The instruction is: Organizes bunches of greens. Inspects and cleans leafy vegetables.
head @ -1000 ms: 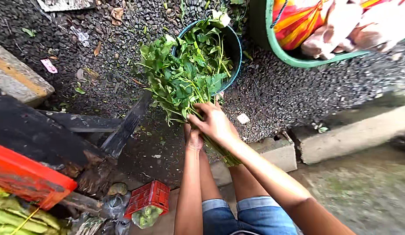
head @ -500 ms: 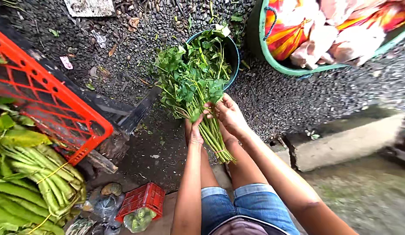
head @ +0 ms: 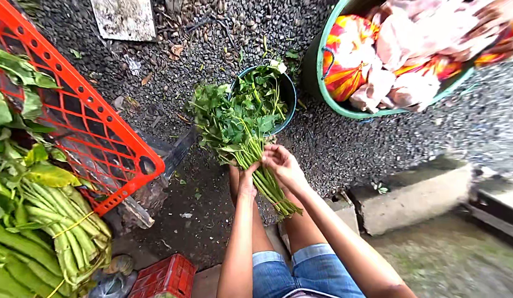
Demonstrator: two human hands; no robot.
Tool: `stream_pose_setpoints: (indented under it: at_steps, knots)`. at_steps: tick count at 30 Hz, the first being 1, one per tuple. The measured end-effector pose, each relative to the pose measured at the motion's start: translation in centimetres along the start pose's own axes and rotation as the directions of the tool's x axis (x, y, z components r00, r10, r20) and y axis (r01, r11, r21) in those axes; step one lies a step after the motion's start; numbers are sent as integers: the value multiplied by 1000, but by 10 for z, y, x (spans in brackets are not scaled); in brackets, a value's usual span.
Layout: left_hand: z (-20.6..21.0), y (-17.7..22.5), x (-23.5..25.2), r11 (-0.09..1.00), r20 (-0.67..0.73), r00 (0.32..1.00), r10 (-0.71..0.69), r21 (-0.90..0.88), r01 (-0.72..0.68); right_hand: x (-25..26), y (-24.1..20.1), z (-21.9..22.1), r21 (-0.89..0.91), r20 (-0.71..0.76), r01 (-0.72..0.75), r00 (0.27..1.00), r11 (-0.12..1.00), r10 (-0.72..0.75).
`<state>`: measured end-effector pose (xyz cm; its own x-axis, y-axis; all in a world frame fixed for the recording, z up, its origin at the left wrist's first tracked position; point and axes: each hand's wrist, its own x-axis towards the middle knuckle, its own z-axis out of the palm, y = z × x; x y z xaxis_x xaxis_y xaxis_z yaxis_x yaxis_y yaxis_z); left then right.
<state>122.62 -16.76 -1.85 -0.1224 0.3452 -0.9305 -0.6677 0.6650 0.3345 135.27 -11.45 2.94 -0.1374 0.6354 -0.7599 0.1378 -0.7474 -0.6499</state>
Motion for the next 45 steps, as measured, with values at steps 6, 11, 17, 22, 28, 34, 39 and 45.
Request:
stream_pose_setpoints:
  at_steps: [6,11,17,22,28,34,39,45]
  knots:
    - [-18,-1,3,994,-59,997,46,104,-39,-1,18,9,-274,7,-26,1000,961,29]
    - [-38,-7,1,981,-101,995,6,192,13,64,13,28,15,-316,59,947,998,-51]
    - [-39,23,5,937,-77,997,-18,347,44,166,16,-24,-253,-393,-240,911,937,128]
    - [-43,35,10,954,39,997,-69,295,54,82,-11,-11,-298,-137,39,987,954,-83]
    - [-45,23,-7,985,177,983,-54,172,24,16,4,51,-448,-50,171,975,877,-216]
    - [-47,19,-20,995,247,968,-49,94,26,6,10,43,-344,-147,321,910,882,-388]
    - [-37,23,-15,996,185,982,-49,82,34,-11,10,8,36,-332,276,910,960,-249]
    - [-39,6,-10,968,180,984,-5,246,-40,-5,-11,8,-493,-96,75,985,867,-140]
